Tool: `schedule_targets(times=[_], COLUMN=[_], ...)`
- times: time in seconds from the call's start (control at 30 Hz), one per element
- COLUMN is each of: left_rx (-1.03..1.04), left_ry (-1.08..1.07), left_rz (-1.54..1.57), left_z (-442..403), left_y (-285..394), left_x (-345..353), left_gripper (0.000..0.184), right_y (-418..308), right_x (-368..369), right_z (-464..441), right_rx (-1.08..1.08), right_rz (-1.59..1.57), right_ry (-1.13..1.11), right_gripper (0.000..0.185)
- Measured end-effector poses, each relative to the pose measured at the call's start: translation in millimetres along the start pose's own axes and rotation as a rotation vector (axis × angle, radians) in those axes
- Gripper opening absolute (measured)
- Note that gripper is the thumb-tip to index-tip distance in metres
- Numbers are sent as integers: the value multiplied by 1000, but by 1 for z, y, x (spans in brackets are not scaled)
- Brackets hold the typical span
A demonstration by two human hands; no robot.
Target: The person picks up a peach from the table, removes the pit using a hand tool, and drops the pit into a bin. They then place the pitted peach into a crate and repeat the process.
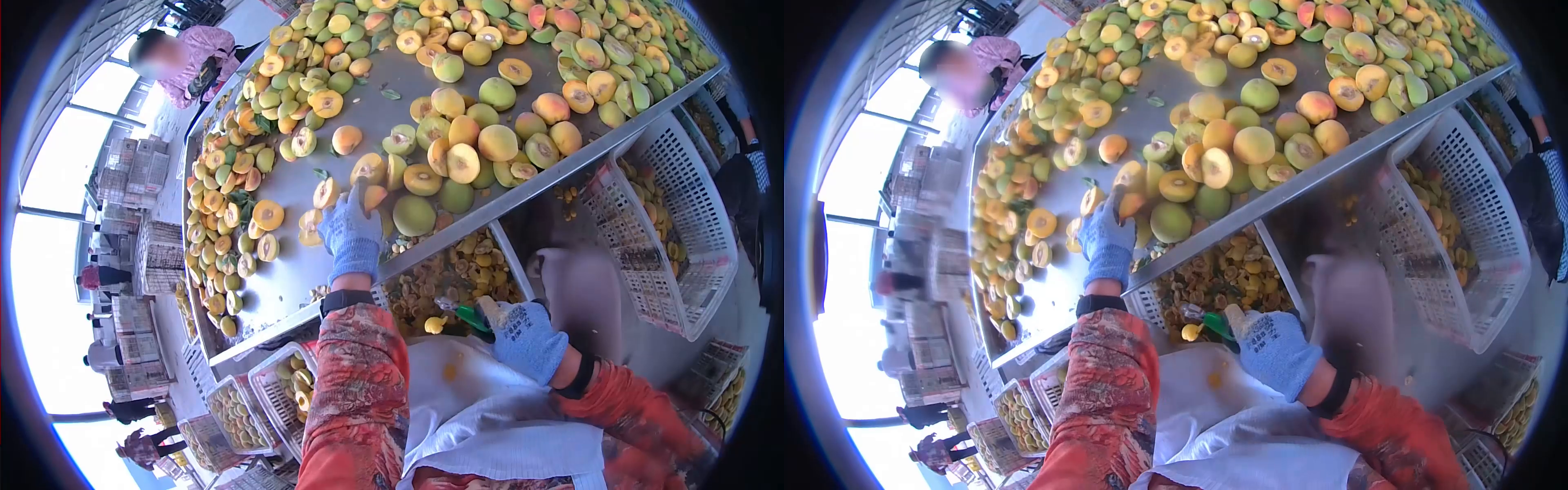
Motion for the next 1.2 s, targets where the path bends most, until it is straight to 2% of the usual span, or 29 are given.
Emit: schedule_targets(times=[0.07,0.1,0.13,0.2,0.27,0.3,0.33,0.4,0.43,0.47,0.53,0.57,0.6,0.67,0.73,0.8,0.87,0.97,1.03,1.1,1.13,1.17,1.2], left_rx=[-13,36,32,-270,-369,-425,-464,-371,-452,-457,-433,-510,-508,-368,-433,-311,-336,-384,-407,-363,-364,-266,-182], left_ry=[28,44,55,-276,-555,-718,-723,-779,-673,-668,-693,-600,-594,-803,-728,-639,-626,-608,-601,-345,-351,-212,-78], left_rz=[241,500,497,1382,2068,2291,2271,2408,2455,2473,2259,2243,2254,2045,2032,2021,1986,1928,1905,1799,1796,1744,1683], left_z=[-10,-18,-4,37,81,101,122,147,155,164,182,187,193,209,216,219,225,235,239,238,236,231,234], left_y=[-22,-45,-47,-62,-64,-54,-52,-44,-52,-50,-42,-45,-48,-36,-37,-38,-41,-44,-44,-55,-53,-54,-55], left_x=[4,21,4,-16,-10,-13,-20,-21,-11,-14,-25,-25,-29,-37,-42,-58,-58,-67,-65,-63,-59,-73,-88], left_gripper=[57,54,54,50,47,45,44,44,41,41,40,43,43,44,49,44,42,38,36,34,34,36,38], right_y=[-18,-18,-19,-27,-38,-49,-57,-73,-80,-84,-97,-101,-103,-109,-114,-118,-123,-128,-129,-126,-124,-122,-123], right_x=[-32,-33,-34,-35,-47,-54,-54,-61,-63,-65,-64,-61,-62,-61,-60,-56,-50,-49,-40,-30,-31,-32,-31], right_z=[-1,0,2,5,7,6,4,3,2,2,4,6,7,11,16,20,24,28,28,33,36,38,39], right_rx=[-141,-150,-147,-167,-181,-235,-249,-284,-306,-311,-340,-354,-361,-363,-398,-428,-454,-460,-418,-370,-354,-334,-331], right_rz=[-194,-188,-184,-191,-210,-218,-220,-153,-145,-134,94,163,170,334,390,443,616,707,615,517,289,60,49], right_ry=[218,223,252,278,361,373,359,403,400,386,301,265,261,235,247,259,250,230,142,52,71,91,80], right_gripper=[32,32,29,28,27,26,26,35,36,36,39,44,44,48,49,51,49,48,49,49,48,47,47])
Point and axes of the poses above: each hand's wrist, its own z-axis away from the middle knuckle, its own x-axis out of the palm, y = z × x, the point moved 9 cm from there along -z, towards the middle knuckle, and after that the axes turned 12 degrees about -x, right-handed, at the moved point
